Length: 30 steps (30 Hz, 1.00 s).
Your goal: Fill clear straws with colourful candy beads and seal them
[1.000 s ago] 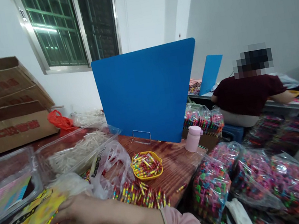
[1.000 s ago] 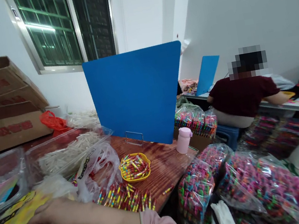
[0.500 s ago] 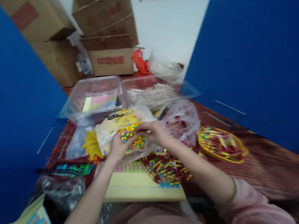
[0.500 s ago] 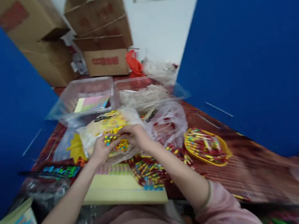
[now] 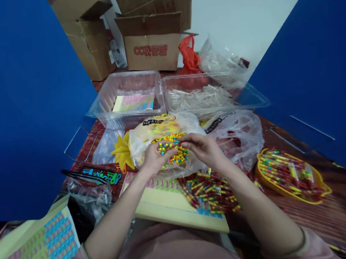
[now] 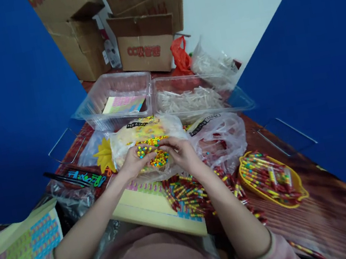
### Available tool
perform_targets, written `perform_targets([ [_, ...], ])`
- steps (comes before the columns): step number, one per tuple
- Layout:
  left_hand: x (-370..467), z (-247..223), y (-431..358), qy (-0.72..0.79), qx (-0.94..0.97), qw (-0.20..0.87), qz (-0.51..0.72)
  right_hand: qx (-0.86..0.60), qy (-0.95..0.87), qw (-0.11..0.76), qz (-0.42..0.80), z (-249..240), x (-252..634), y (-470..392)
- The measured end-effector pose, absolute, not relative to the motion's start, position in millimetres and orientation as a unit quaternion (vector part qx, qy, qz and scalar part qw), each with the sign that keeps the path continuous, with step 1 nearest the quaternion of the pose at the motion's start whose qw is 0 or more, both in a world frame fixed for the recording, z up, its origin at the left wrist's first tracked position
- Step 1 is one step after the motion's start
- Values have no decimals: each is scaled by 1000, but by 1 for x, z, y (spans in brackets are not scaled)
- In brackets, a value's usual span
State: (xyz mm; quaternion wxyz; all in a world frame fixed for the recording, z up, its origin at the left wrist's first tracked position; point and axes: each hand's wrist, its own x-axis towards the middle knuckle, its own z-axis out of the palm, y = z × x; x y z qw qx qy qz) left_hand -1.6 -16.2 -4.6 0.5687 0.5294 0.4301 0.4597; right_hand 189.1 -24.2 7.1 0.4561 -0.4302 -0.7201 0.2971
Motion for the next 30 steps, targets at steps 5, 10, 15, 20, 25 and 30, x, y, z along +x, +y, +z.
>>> perform_targets([
  [5, -3, -1, -17, 438, 561, 528, 463, -442, -706, 449, 322, 2, 187, -20],
  [10, -2, -1, -19, 450, 552, 532, 459, -450, -707, 440, 322, 0, 186, -20],
  [15, 0, -3, -18, 469, 541, 523, 462, -470, -714, 428, 294, -1, 181, -21],
  [20, 4, -7, -14, 450, 529, 543, 473, -476, -690, 482, 257, 5, 184, -28],
  [25, 6, -2, -15, 418, 484, 590, 493, -516, -579, 566, 282, 12, 233, -67],
  [30, 3, 5, -15, 400, 475, 610, 493, -583, -525, 505, 360, -17, 282, -114],
])
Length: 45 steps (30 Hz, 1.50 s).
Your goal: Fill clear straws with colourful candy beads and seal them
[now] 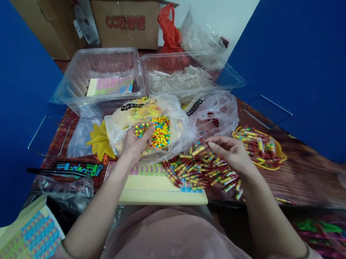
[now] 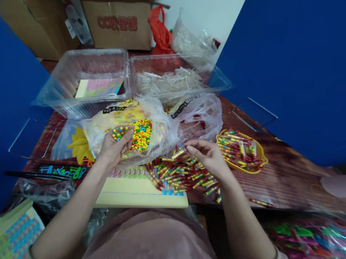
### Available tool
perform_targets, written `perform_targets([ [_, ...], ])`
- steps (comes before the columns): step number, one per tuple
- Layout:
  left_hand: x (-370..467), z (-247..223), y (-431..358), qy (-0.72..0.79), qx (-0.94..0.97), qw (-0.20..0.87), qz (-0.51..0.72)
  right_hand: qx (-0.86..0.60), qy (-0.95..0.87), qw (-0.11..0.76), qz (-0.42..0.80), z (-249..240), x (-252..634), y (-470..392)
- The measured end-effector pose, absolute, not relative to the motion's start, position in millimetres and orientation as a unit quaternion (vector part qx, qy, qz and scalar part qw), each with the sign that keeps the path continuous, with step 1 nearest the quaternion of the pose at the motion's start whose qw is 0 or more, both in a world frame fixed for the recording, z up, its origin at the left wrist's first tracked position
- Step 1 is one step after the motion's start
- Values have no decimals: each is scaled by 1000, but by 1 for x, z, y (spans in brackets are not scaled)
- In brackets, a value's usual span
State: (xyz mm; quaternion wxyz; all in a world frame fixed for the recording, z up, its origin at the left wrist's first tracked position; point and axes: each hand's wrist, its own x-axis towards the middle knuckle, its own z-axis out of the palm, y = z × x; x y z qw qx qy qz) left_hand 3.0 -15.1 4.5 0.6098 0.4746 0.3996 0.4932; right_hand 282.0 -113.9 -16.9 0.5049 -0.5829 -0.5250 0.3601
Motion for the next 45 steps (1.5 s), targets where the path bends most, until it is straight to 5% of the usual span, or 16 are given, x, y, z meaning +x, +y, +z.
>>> perform_targets([
  [5, 2, 8, -15, 396, 470, 624, 483, -623, -563, 427, 336, -45, 288, -127],
  [13, 3, 10, -16, 395, 453, 635, 485, -696, -637, 328, 41, -30, 309, -58],
  [18, 2, 5, -14, 397, 460, 634, 478, -779, -619, 92, 47, -36, 299, 17],
  [30, -4, 2, -16, 372, 472, 655, 459, -777, -628, 10, 45, -41, 293, 42],
  [35, -6, 5, -16, 366, 450, 681, 447, -780, -617, 102, 38, -28, 312, 6],
  [41, -7, 12, -15, 369, 436, 710, 413, -624, -587, 456, 241, 8, 281, -44],
  [45, -8, 13, -14, 363, 434, 712, 416, -482, -664, 495, 287, 23, 220, -43],
])
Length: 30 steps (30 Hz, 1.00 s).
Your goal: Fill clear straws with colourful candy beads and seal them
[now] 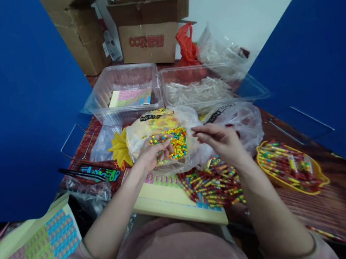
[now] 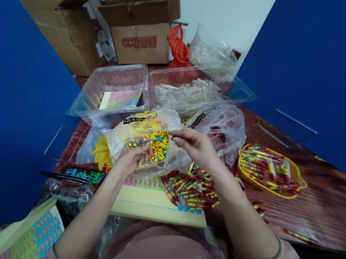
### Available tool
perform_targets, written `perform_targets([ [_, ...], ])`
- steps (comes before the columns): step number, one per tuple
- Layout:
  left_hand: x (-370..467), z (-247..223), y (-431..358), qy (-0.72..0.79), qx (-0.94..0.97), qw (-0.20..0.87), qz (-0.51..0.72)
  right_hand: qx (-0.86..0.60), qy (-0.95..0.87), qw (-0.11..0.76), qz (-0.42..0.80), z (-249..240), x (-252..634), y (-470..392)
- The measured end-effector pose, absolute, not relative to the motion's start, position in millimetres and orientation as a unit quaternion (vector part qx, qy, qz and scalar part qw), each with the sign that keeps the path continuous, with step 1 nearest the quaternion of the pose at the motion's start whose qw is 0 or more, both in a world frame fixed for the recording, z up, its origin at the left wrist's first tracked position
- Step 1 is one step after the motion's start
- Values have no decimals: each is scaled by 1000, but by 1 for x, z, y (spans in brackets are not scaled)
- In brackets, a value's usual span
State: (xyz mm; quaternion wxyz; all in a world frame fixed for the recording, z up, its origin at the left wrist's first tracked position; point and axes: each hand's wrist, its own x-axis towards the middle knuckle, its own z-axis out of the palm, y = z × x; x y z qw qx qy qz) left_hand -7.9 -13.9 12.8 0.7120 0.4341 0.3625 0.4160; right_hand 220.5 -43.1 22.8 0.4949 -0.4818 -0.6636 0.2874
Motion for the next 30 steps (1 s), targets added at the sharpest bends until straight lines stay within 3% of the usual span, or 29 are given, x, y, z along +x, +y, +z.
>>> perform_targets([
  [5, -7, 7, -14, 347, 447, 705, 427, -463, -698, 478, 265, 10, 180, -27],
  [16, -5, 6, -17, 358, 465, 685, 431, -454, -714, 475, 243, 9, 182, -27],
  [30, -2, -1, -18, 399, 450, 667, 439, -414, -857, 280, 125, 41, 193, -24],
])
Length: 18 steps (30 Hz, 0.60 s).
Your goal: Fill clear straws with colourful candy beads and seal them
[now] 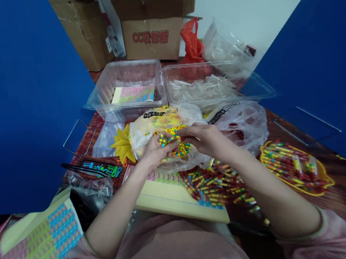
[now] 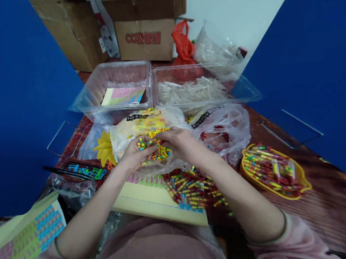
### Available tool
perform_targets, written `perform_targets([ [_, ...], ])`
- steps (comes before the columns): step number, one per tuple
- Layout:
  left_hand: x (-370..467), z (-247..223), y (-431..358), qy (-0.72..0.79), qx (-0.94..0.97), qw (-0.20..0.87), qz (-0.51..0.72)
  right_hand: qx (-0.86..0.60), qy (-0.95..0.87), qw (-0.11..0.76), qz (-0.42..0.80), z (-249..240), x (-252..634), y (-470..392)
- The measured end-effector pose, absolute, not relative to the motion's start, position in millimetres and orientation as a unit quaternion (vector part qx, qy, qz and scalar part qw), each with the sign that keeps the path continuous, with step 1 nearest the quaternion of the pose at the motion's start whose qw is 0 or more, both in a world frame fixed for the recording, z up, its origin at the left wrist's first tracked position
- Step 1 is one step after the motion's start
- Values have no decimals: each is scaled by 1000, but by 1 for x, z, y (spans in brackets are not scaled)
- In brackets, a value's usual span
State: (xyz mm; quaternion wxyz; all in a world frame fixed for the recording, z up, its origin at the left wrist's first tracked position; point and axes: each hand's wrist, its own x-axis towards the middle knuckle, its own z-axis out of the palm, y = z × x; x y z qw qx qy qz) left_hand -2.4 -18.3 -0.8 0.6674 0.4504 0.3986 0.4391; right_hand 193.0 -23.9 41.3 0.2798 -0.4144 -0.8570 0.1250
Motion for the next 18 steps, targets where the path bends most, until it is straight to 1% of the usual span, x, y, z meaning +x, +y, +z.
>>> perform_targets([
  [7, -3, 1, -18, 382, 460, 667, 445, -407, -854, 284, 154, 36, 188, -16],
  [11, -1, 5, -18, 375, 456, 680, 434, -422, -814, 349, 192, 25, 183, -20],
  [15, 0, 7, -17, 384, 434, 664, 473, -447, -757, 407, 247, 22, 208, -41],
  [17, 0, 8, -16, 387, 428, 656, 486, -464, -733, 400, 297, 21, 230, -59],
  [18, -1, 8, -15, 388, 427, 657, 485, -473, -723, 380, 330, 20, 241, -69],
])
